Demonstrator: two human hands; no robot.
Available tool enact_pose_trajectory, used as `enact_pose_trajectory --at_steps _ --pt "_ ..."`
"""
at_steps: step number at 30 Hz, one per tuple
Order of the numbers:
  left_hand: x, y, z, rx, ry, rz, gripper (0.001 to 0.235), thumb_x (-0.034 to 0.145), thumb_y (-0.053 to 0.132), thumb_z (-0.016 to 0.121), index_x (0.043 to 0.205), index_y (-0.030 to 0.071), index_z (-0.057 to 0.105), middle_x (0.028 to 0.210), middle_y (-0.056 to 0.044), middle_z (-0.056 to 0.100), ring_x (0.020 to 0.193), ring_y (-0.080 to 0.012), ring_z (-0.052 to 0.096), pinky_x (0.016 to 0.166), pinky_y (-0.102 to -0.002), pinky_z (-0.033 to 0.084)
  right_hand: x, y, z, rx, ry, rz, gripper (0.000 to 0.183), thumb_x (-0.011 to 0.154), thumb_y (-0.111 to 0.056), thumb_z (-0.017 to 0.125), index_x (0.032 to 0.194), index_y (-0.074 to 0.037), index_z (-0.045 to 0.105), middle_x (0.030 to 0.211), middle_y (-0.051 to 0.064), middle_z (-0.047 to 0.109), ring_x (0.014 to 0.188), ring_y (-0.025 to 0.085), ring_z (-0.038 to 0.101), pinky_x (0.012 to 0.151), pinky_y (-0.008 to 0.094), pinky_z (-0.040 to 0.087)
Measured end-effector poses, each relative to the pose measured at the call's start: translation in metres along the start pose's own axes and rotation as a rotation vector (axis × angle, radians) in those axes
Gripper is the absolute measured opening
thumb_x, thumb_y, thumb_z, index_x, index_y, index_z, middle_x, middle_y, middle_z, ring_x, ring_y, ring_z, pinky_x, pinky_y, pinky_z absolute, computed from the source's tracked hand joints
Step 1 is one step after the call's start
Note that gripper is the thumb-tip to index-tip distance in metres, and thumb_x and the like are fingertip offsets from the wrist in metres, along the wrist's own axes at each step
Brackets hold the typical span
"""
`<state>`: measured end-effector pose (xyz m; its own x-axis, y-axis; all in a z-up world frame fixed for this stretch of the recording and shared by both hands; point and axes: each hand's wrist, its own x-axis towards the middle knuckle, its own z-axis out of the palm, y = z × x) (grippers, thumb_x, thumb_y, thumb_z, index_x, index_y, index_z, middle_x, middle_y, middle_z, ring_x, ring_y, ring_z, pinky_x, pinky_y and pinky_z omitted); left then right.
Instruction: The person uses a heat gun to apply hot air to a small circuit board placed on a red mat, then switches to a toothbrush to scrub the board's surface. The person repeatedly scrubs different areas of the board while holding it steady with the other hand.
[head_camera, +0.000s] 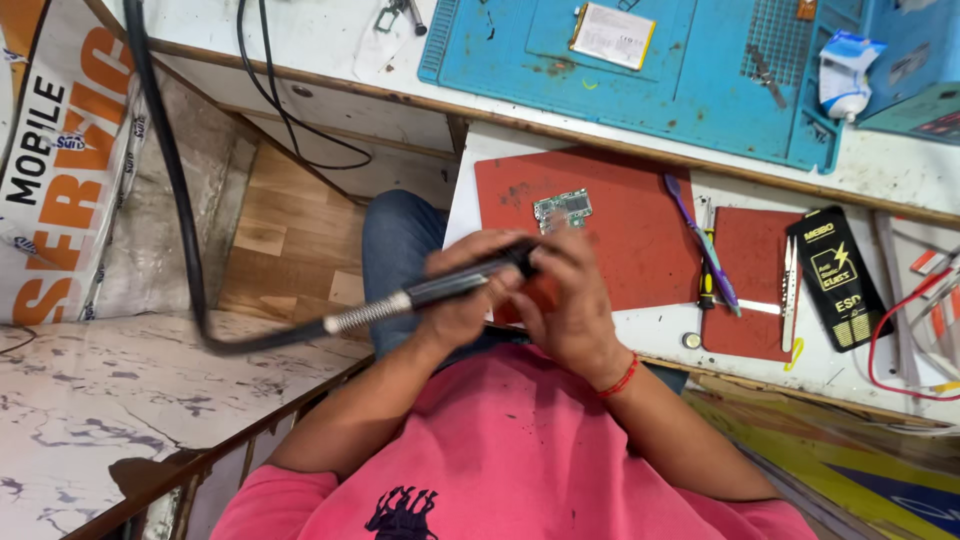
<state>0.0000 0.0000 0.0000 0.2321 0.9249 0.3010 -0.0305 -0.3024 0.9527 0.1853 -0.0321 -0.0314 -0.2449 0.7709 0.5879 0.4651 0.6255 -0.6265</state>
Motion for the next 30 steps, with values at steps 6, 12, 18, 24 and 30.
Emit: enact_pose_trajectory --at_steps 6,12,18,24,30 --pt "0.026 0.014 -0.024 0.119 -0.042 0.199 0.031 0.099 0.024 0.076 0.118 0.0 0.07 0.114 -0.015 0.074 0.108 -0.0179 0.074 0.097 -0.032 0.06 -0.016 0.012 -0.044 -0.186 0.186 0.379 0.071 0.091 -0.004 0.079 0.15 -0.001 0.038 0.145 0.02 0.049 0.143 0.038 0.047 0.123 0.047 0.04" --pt "0.043 0.005 -0.014 0.038 0.007 -0.148 0.036 0.09 0.02 0.081 0.118 -0.001 0.073 0.103 -0.015 0.078 0.081 -0.017 0.074 0.077 -0.028 0.062 -0.036 0.022 -0.065 -0.223 0.098 0.624 0.055 0.096 -0.006 0.072 0.145 0.002 0.048 0.139 0.02 0.052 0.13 0.036 0.055 0.114 0.044 0.047" --pt "0.048 0.002 -0.01 0.192 0.06 0.143 0.032 0.097 0.018 0.079 0.121 0.0 0.071 0.115 -0.017 0.076 0.105 -0.0232 0.076 0.096 -0.032 0.061 -0.026 0.021 -0.054 -0.367 -0.028 0.485 0.053 0.089 -0.002 0.072 0.139 0.001 0.055 0.138 0.023 0.052 0.131 0.043 0.05 0.113 0.049 0.042" --pt "0.046 0.005 -0.017 0.092 0.122 -0.181 0.029 0.097 0.02 0.076 0.118 0.0 0.075 0.107 -0.015 0.079 0.095 -0.0219 0.078 0.088 -0.03 0.061 -0.004 0.031 -0.061 -0.338 -0.176 0.492 0.055 0.087 -0.006 0.073 0.139 -0.001 0.057 0.143 0.02 0.052 0.135 0.043 0.049 0.114 0.05 0.041" --pt "0.051 0.012 -0.009 0.209 0.068 0.068 0.029 0.095 0.018 0.078 0.118 0.0 0.072 0.11 -0.015 0.077 0.099 -0.0208 0.076 0.091 -0.031 0.06 0.035 0.057 -0.065 -0.354 -0.346 0.412 0.07 0.079 -0.017 0.078 0.145 -0.007 0.056 0.146 0.023 0.045 0.134 0.046 0.039 0.112 0.057 0.032"
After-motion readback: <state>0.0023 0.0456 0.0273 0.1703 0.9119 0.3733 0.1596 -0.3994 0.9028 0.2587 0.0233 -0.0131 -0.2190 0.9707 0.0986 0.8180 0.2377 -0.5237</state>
